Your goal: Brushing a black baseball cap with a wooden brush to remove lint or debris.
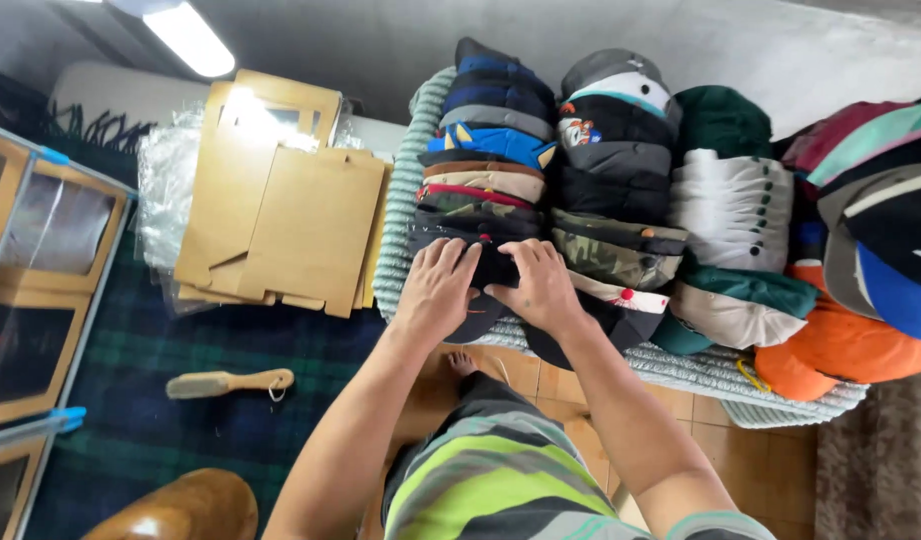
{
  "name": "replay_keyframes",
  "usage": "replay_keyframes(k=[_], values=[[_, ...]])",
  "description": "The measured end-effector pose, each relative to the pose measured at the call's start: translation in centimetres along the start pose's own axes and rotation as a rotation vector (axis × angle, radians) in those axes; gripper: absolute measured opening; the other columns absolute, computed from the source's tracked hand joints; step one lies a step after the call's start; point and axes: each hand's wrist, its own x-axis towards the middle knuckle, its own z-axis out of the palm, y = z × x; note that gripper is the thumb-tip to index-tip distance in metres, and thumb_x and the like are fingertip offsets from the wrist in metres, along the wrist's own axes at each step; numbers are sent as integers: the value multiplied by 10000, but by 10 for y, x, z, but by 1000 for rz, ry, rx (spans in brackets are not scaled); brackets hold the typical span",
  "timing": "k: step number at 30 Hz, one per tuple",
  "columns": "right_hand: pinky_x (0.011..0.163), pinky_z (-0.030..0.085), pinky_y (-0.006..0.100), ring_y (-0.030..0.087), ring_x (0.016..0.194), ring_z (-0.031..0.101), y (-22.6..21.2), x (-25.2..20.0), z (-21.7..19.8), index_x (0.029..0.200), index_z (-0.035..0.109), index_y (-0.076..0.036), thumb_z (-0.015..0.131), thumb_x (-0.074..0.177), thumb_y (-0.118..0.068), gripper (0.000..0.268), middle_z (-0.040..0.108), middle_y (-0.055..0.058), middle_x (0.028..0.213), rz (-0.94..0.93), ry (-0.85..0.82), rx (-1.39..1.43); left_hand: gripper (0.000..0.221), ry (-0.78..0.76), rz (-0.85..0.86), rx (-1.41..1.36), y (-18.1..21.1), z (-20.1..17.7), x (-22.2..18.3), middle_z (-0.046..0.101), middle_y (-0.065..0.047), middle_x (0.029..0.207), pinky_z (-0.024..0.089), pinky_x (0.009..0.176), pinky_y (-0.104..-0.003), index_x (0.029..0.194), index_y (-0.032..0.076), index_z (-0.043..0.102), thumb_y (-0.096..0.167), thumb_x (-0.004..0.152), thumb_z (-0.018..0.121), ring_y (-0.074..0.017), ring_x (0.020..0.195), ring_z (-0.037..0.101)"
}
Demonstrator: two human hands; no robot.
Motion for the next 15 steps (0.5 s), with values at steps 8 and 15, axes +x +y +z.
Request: replay_keyframes(k=[8, 15], values=[[835, 541, 311, 209, 948, 663, 6, 21, -10, 1053, 767, -247, 686, 964, -329, 146, 707, -27, 934, -136, 79, 131, 166, 330, 25, 71, -15, 39, -1, 505, -44, 919, 480, 806, -397, 971, 119, 584, 257, 934, 669, -301, 968, 560], [816, 553, 321, 231, 929, 652, 8, 23, -16, 1027, 778, -216, 790, 877, -287, 167, 677, 6, 899, -148, 82, 128, 93, 524, 172, -28, 23, -4, -19, 675, -166, 1060, 477, 994, -488, 971, 48, 569, 77, 1021, 497, -401, 1134, 625]])
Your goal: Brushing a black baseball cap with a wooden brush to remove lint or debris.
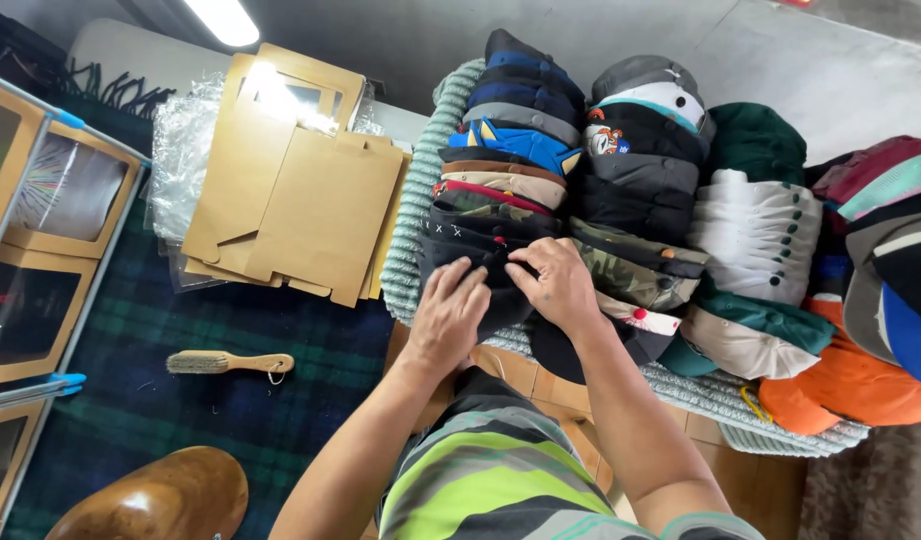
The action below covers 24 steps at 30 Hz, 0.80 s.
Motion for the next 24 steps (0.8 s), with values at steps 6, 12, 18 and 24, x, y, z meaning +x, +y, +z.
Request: replay_keyframes(k=[6, 12, 18, 24], values=[[777, 546, 332, 212, 885, 651, 9, -5, 29, 958, 746, -232, 814, 825, -309, 169, 625, -21, 821, 49, 70, -219, 101, -20, 51, -160, 10, -13, -31, 577, -99, 827, 510, 1001, -475, 940, 79, 548, -16, 944, 515, -323, 884, 661], [742, 509, 462, 335, 911, 710, -27, 3, 2, 1080, 730, -211, 588, 940, -313, 224, 768, 71, 934, 352, -213, -120, 128, 14, -251, -281, 47, -152, -33, 601, -115, 826, 398, 648, -416, 1065, 0, 575, 75, 989, 505, -282, 648, 519], [801, 532, 281, 159, 851, 670, -150, 7, -33, 1094, 748, -114, 855, 790, -166, 327, 692, 51, 950, -171, -324, 489, 164, 491, -755, -29, 79, -227, -110, 510, -36, 615, 350, 509, -287, 781, 74, 528, 123, 919, 603, -164, 503, 417], [1010, 476, 565, 409, 1272, 587, -241, -11, 97, 1502, 487, -48, 752, 847, -527, 854, 516, 230, 1452, -434, -1221, 818, 228, 818, -1089, -181, 100, -251, -210, 461, 8, 443, 382, 387, -290, 641, 96, 674, 121, 868, 683, -125, 388, 359]])
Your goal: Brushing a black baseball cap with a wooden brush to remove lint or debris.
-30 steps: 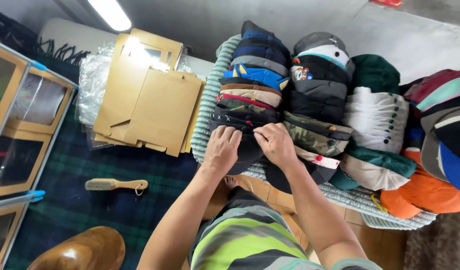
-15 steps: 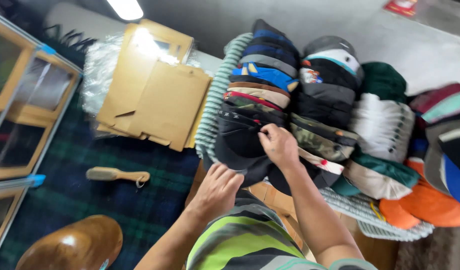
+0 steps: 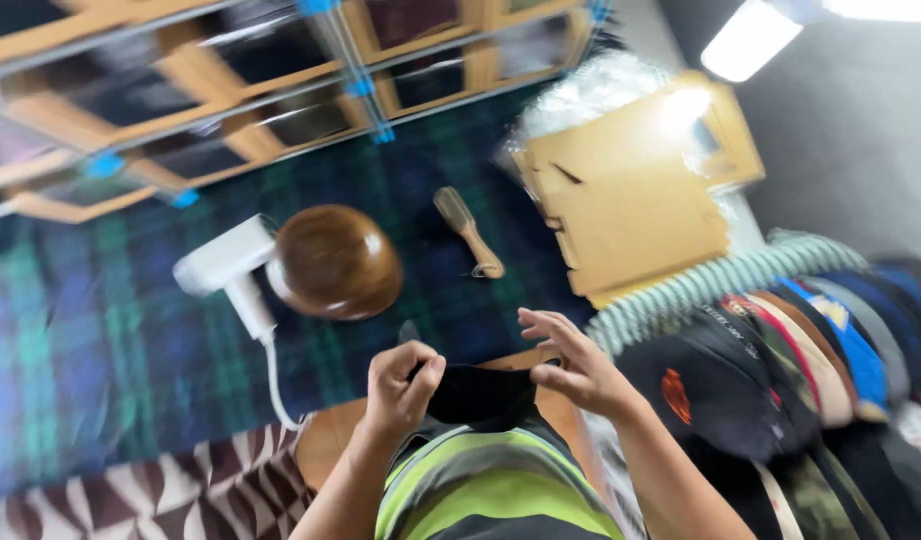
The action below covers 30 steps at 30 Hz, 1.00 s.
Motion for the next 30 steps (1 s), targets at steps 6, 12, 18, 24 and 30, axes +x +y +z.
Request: replay_keyframes(k=[6, 12, 18, 24, 30], values=[[1050, 444, 576, 493, 1352, 478, 8, 107, 71, 1529, 425, -16, 699, 962, -403, 740, 427, 312, 1511, 131, -108, 113, 695, 52, -286, 36, -29, -162, 6, 571, -74, 723, 434, 667, -289, 1512, 9, 378, 115, 872, 626, -146, 705, 521], [1155, 348, 616, 512, 1444, 348, -19, 225, 149, 1636, 275, -275, 766, 831, -645, 1012, 242, 268, 1643, 379, 10, -1, 1308, -232, -887, 529, -56, -216, 69, 758, -119, 1093, 516, 1030, -451, 1653, 261, 105, 540, 619, 856, -328, 1138, 689], [902, 517, 624, 494, 1347, 500, -20, 265, 196, 1577, 398, -274, 849, 657, -692, 1106, 442, 336, 1489, 557, 310, 115, 1423, -290, -846, 460, -95, -222, 79, 636, -271, 1327, 433, 1153, -503, 1644, 278, 27, 578, 585, 929, -421, 1302, 572], [1043, 483, 541, 470, 1323, 529, -33, 261, 192, 1491, 528, -248, 847, 576, -727, 1081, 528, 295, 1428, 440, 329, 99, 1403, -268, -869, 462, -102, -208, 62, 686, -238, 1270, 512, 1044, -518, 1636, 251, -34, 610, 637, 883, -407, 1251, 621], [1020, 494, 493, 393, 1247, 593, -19, 239, 190, 1478, 554, -309, 822, 588, -688, 1004, 612, 234, 1304, 528, 373, 68, 1414, -329, -960, 538, -83, -198, 57, 712, -100, 1279, 544, 1006, -446, 1637, 313, -51, 669, 623, 868, -311, 1231, 649]])
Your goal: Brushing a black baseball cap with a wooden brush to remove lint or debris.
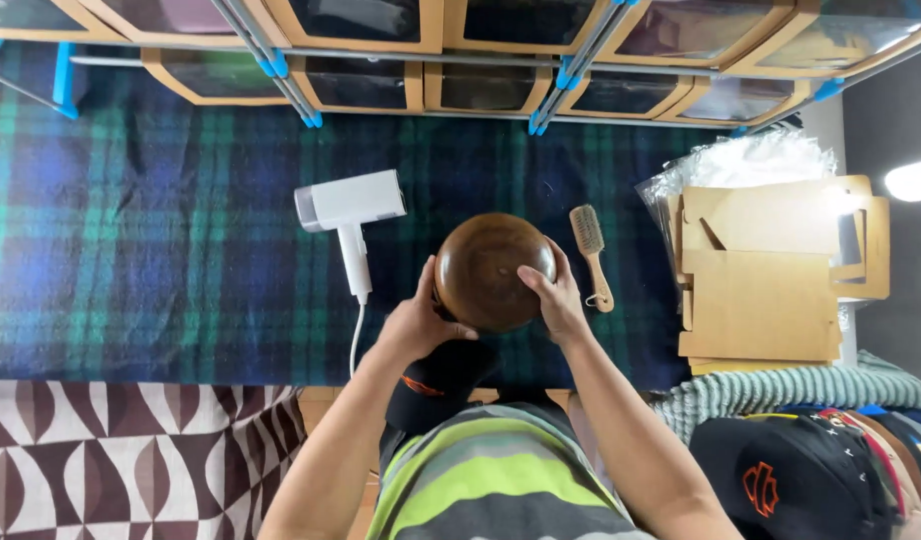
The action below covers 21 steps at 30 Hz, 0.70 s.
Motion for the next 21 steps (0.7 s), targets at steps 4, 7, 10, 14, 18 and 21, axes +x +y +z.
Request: replay_keyframes(k=[4, 7, 10, 14, 18, 21], values=[[1014, 491, 512, 423, 1239, 597, -3, 4, -3, 1476, 548, -323, 796, 599, -720, 994, 614, 259, 1283, -26, -1, -20, 1403, 16, 8, 1, 8, -7, -4, 706, -93, 1290, 544, 1012, -437, 1632, 344, -49, 664, 622, 870, -293, 1239, 646], [1064, 457, 507, 421, 1276, 579, 12, -14, -7, 1493, 515, -359, 756, 667, -720, 933, 602, 257, 1325, 28, 15, -58, 1390, -5, -18, 40, 16, -10, -29, 724, -57, 1257, 529, 1040, -439, 1629, 350, -51, 679, 625, 853, -280, 1240, 648], [1180, 327, 477, 383, 1393, 396, 14, -45, -20, 1361, 525, -81, 656, 995, -468, 548, 440, 163, 1364, -433, 161, -243, 930, 68, 8, 158, 26, -20, -74, 741, -134, 1179, 553, 975, -479, 1518, 263, 433, 641, 744, 783, -347, 1155, 684], [957, 454, 349, 209, 1114, 622, -43, -73, -23, 1183, 669, -110, 580, 945, -381, 371, 671, 62, 1176, -587, -516, -519, 485, 709, 805, 97, 15, -2, -119, 466, 16, 531, 338, 427, -353, 688, 140, 534, 543, 835, 759, -156, 433, 434], [663, 484, 345, 185, 736, 660, -59, -55, -10, 1412, 601, -160, 499, 865, -256, 565, 767, 57, 1026, -253, -1419, -1020, 460, 976, 1211, 172, 48, 11, -137, 323, -23, 554, 264, 447, -364, 659, 120, 399, 310, 949, 702, -210, 452, 334], [654, 415, 357, 181, 697, 534, -50, -61, -17, 977, 640, -138, 551, 850, -312, 233, 648, 7, 814, -144, -1463, -1136, 467, 1048, 1211, 146, 42, 30, -132, 342, 0, 545, 277, 463, -321, 635, 122, 396, 280, 926, 726, -170, 453, 340]])
